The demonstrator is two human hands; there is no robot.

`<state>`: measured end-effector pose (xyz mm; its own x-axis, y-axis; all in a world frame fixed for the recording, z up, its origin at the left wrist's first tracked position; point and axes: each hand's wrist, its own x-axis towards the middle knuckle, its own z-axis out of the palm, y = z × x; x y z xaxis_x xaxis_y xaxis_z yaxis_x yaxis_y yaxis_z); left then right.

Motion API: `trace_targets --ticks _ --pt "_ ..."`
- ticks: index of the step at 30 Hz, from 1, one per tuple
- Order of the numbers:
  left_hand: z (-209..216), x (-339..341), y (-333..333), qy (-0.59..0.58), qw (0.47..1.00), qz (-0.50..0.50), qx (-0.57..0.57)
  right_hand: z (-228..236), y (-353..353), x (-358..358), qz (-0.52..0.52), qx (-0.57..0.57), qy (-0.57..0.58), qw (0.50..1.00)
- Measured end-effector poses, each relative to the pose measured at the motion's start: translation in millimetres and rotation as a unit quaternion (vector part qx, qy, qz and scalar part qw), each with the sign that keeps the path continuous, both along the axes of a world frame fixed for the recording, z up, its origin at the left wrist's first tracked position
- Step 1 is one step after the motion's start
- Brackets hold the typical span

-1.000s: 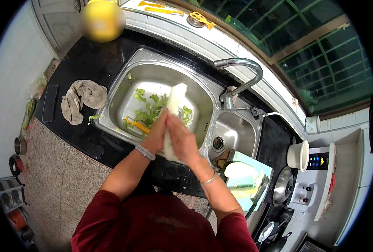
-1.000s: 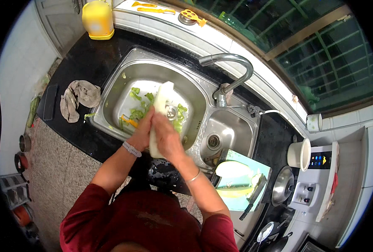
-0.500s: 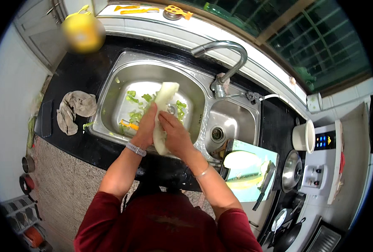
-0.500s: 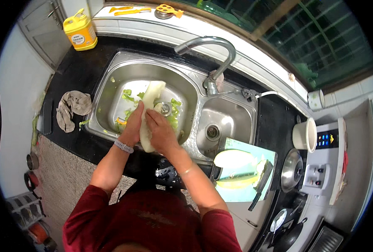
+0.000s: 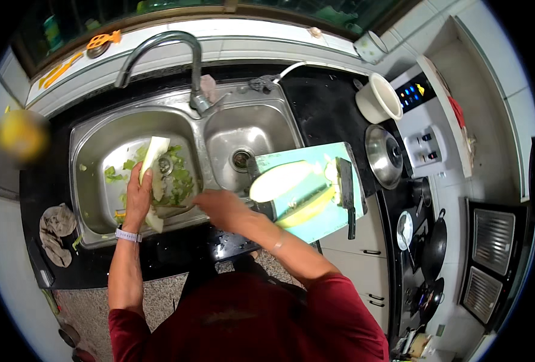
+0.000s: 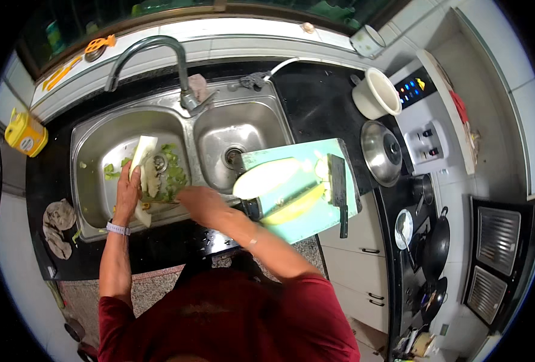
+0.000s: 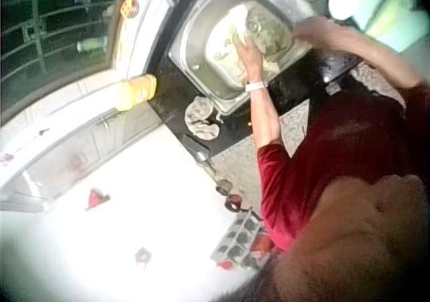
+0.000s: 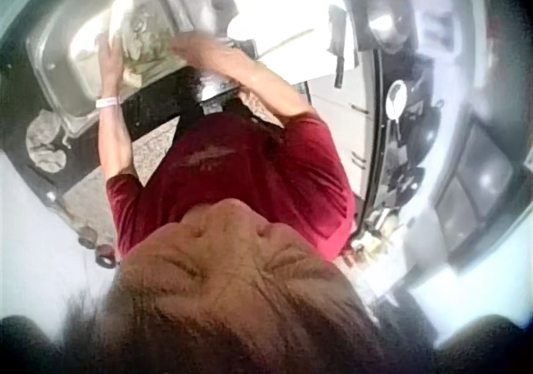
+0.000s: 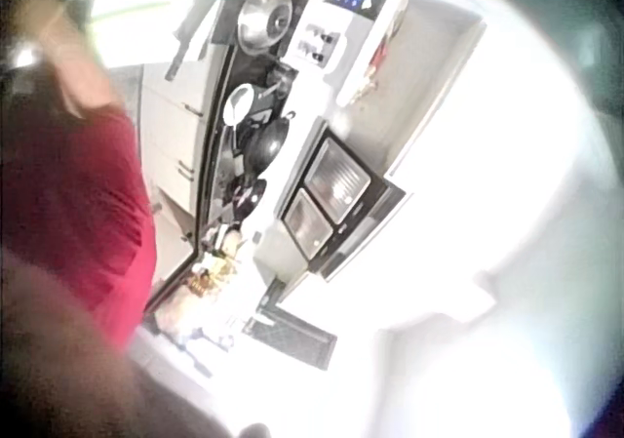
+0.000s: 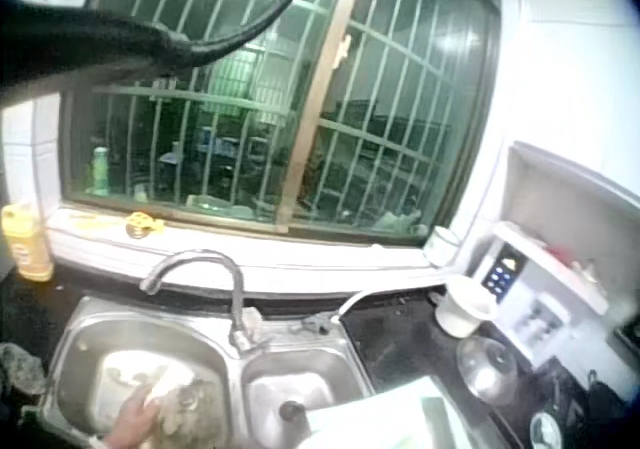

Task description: The person takes a bowl of meat from the refrigerator, puts the meat into a wok with a spatula, washes a large squash in a sink, and then slices the squash on a cutting board using a cleaver.

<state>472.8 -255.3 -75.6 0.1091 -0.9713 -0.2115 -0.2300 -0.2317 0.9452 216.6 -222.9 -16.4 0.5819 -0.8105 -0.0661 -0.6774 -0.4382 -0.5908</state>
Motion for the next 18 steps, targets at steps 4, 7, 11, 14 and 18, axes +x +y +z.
trace_targets --ticks 4,7,11,14,18 --pt "27 -67 -2 0.027 0.996 -0.060 -0.060 18 33 -121 -0.088 -0.067 0.005 0.994" --pt "64 -131 0 0.003 0.980 -0.161 -0.114 38 58 -199 -0.150 -0.010 0.164 0.975" --pt "58 -214 -8 -0.048 0.942 -0.268 -0.197 15 80 -245 -0.147 -0.081 0.297 0.940" --pt "39 -272 -13 -0.095 0.903 -0.292 -0.302 -2 74 -254 -0.156 -0.163 0.235 0.945" --pt "33 -321 -9 -0.177 0.901 -0.341 -0.202 -17 74 -272 -0.111 -0.210 0.234 0.943"
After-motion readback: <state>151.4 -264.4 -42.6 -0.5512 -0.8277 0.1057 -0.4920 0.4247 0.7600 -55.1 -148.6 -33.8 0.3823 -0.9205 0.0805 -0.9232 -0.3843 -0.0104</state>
